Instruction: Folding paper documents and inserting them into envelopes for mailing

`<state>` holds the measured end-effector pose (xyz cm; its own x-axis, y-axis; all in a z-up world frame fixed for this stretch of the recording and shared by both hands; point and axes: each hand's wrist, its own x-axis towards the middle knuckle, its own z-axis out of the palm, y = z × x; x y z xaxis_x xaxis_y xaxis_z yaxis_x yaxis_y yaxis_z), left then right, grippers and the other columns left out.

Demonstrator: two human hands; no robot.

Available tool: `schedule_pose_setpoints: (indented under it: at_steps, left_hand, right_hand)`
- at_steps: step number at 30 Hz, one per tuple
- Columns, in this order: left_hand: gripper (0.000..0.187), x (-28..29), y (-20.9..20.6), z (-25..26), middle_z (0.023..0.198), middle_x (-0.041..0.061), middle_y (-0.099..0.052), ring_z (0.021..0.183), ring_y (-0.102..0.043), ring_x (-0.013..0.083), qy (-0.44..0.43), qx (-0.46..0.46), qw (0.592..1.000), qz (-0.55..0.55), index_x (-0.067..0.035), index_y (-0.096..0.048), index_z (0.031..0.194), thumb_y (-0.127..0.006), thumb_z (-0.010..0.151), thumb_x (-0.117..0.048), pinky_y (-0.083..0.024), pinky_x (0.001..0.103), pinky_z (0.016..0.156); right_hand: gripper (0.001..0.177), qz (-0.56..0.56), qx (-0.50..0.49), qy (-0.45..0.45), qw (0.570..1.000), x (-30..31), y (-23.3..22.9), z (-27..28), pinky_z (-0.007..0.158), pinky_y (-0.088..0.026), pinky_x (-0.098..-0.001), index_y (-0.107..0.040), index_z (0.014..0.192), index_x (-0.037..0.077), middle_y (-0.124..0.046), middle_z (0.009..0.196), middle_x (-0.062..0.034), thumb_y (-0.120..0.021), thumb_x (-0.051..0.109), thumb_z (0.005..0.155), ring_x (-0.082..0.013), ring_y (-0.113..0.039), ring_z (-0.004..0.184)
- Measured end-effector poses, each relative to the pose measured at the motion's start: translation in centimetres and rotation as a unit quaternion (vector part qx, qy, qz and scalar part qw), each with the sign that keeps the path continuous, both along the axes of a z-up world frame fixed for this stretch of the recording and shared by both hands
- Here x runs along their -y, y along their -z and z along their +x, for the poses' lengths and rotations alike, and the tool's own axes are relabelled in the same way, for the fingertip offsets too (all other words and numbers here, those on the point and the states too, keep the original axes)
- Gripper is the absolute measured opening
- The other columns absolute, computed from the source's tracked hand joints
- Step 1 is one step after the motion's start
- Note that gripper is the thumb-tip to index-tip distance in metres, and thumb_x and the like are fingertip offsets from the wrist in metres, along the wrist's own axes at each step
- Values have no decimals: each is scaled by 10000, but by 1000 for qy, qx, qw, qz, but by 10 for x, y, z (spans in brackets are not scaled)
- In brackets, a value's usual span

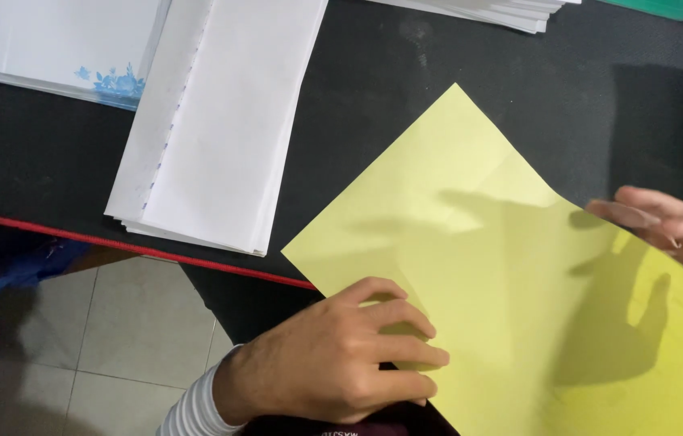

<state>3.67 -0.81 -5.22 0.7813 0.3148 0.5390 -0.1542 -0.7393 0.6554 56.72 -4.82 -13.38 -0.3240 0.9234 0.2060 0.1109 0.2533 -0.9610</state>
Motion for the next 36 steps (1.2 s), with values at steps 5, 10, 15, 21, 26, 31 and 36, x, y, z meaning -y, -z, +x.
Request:
schedule_pose_setpoints:
  at_steps: [5,10,15,21,26,31,36]
  left_hand:
    - [363,-10,-17,-4,1140,118,-735,1043,-653,292,-65,-14,997,-29,-20,-722,1074,-694,981,-369,-506,434,886]
    - [371,-22,-27,5,1100,143,-681,978,-643,304,-326,-72,942,-32,0,-632,1147,-855,910,-176,-531,398,866]
    - [474,-30,-17,11,1133,132,-651,1024,-614,298,-364,-108,925,-17,-29,-614,1207,-892,881,-229,-528,394,904]
    - [301,-24,-20,5,1104,128,-680,983,-650,295,-339,-36,939,-45,-13,-631,1148,-818,938,-122,-538,387,895]
    - [180,-9,-18,-14,1053,140,-711,958,-710,266,-320,28,946,-39,3,-690,1090,-765,952,-86,-582,361,854]
    - [180,7,-14,-42,617,-29,-439,515,-458,117,-175,0,968,-180,-83,-609,868,-781,903,-126,-408,254,511]
    - [276,12,7,-62,830,-42,-635,731,-627,140,-26,-211,926,-311,-183,-576,1048,-767,865,-260,-514,292,693]
  right_hand:
    - [49,-108,64,289,949,27,-98,-214,1285,-580,-379,-563,1003,116,-625,1341,-173,-568,158,1026,-293,-703,1334]
    - [156,-75,84,173,978,28,-91,-183,1296,-528,-433,-576,1138,99,-663,1270,-192,-433,87,1077,-346,-684,1347]
    - [377,-49,51,75,995,27,-85,-170,1344,-476,-539,-614,1119,38,-559,1433,-310,-411,79,805,-435,-576,1464]
    - [288,-57,164,107,979,30,-110,-185,1251,-545,-478,-642,738,103,-525,1534,-303,-399,-25,825,-439,-575,1502]
    - [156,-76,109,140,981,47,-85,-152,1109,-604,-377,-642,884,171,-453,1711,-226,-503,207,946,-446,-559,1591]
    - [183,-20,228,207,951,64,-77,-148,1193,-502,-434,-573,1034,90,-561,1493,-292,-401,145,1058,-315,-655,1168]
    - [323,-42,329,132,934,88,-63,-87,1008,-534,-357,-688,1110,140,-627,1408,-204,-380,218,1049,-243,-685,1144]
